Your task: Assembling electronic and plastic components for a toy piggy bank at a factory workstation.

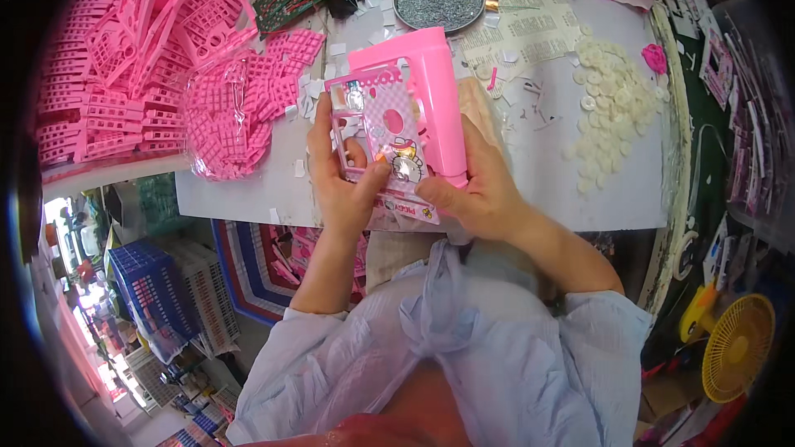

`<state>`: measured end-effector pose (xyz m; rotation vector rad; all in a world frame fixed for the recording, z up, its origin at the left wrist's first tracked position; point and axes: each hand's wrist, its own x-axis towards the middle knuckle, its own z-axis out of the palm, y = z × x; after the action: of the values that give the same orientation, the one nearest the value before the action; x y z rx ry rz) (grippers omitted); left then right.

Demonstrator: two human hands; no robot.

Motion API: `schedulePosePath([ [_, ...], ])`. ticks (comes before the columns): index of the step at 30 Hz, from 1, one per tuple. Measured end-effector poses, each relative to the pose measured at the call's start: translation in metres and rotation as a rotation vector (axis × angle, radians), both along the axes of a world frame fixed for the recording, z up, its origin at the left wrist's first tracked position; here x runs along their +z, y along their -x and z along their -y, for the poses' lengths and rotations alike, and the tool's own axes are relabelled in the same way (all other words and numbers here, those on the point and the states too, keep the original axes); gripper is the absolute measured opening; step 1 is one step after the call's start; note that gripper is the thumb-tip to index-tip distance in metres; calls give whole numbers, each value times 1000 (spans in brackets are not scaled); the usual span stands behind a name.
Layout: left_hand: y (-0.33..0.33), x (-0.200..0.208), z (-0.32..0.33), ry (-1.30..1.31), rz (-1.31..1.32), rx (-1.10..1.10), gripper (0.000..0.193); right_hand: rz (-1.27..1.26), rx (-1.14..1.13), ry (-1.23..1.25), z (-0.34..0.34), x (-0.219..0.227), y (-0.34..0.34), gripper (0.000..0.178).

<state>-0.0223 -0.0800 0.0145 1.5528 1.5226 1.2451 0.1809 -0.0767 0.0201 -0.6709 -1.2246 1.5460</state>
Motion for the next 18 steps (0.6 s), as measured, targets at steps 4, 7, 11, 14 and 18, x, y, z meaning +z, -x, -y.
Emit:
schedulePosePath([
  [4, 1, -4, 3, -9, 17, -2, 105, 119, 81, 3, -5, 3, -8, 77],
  [7, 0, -17, 3, -31, 50, -23, 101, 129, 69, -30, -4, -2, -9, 75],
  [11, -4, -16, 5, 33, 171, 20, 106, 134, 66, -67, -5, 0, -8, 77],
  [14, -4, -22, 8, 48, 214, 12, 106, 190, 97, -101, -6, 0, -11, 81],
  [18, -8, -19, 14, 60, 167, 33, 106, 384, 126, -283, -15, 6, -17, 83],
])
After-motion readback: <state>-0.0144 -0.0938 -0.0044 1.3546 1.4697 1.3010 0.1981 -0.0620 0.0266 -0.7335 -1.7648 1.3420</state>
